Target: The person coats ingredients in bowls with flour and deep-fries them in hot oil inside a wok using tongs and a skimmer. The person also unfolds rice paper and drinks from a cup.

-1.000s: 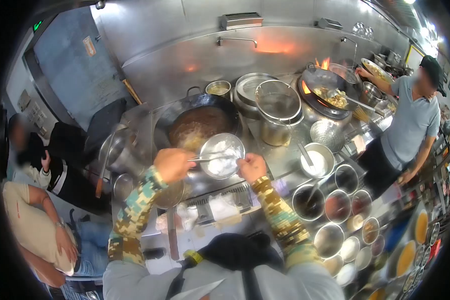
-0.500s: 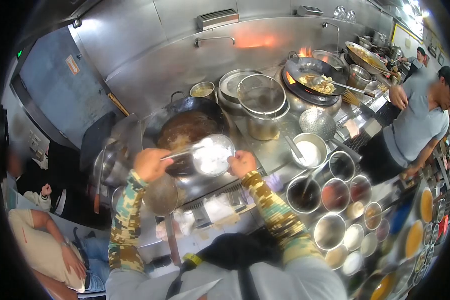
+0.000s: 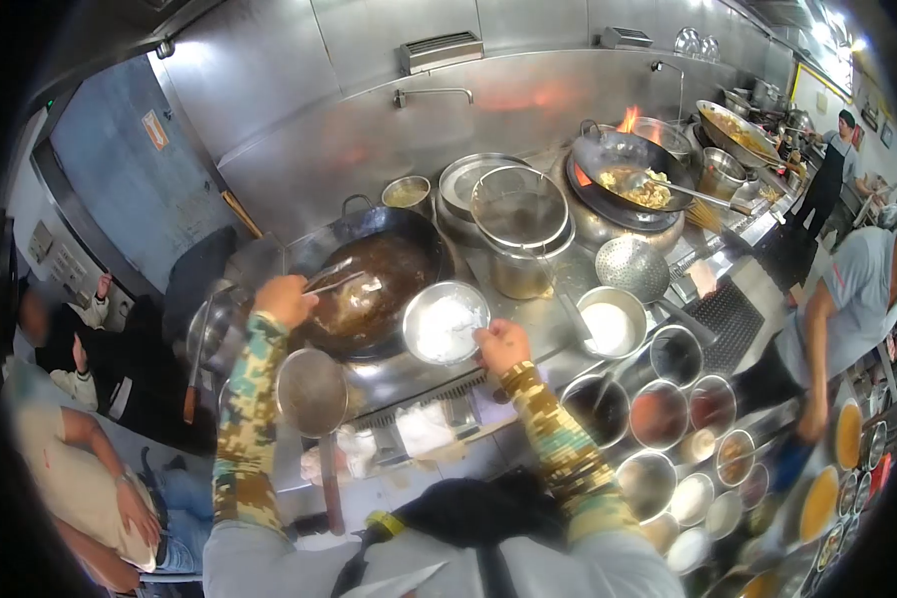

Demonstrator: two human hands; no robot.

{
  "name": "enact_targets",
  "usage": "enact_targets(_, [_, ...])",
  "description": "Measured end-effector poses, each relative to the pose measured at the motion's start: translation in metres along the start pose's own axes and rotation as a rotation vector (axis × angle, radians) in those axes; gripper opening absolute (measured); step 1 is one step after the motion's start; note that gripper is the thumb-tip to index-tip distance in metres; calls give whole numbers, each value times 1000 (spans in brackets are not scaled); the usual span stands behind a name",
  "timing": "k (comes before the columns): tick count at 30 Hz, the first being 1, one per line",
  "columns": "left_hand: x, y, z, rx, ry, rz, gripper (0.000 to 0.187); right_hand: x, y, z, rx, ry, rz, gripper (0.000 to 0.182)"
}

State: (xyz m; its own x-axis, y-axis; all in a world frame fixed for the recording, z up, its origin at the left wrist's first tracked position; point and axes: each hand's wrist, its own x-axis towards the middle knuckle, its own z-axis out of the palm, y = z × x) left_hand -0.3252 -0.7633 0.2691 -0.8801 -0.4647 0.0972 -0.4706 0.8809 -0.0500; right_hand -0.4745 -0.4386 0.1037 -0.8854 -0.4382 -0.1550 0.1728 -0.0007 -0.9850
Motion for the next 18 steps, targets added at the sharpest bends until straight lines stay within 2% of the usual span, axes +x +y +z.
enact_targets(2, [-31,25,-34,-35,52,230,33,1,-5,-2,14,-22,-9,25])
enact_targets(4, [-50,50,-39,-35,87,442,33,6,-4,-3,-18,-77,-18,26])
enact_targets(8, [-64,95,-15,66,-67,482,26,3,-18,4,19,-160,2,26])
enact_targets(9, [-63,102,-18,150,-183,425,24,0,-25,4,6,-160,0,26])
enact_targets(12, [-73,101,-37,43,54,394,23,10,-21,-2,27,-176,7,25])
enact_targets(18, [-76,100,-59,31,71,373,20,20,-12,-12,81,-203,27,24])
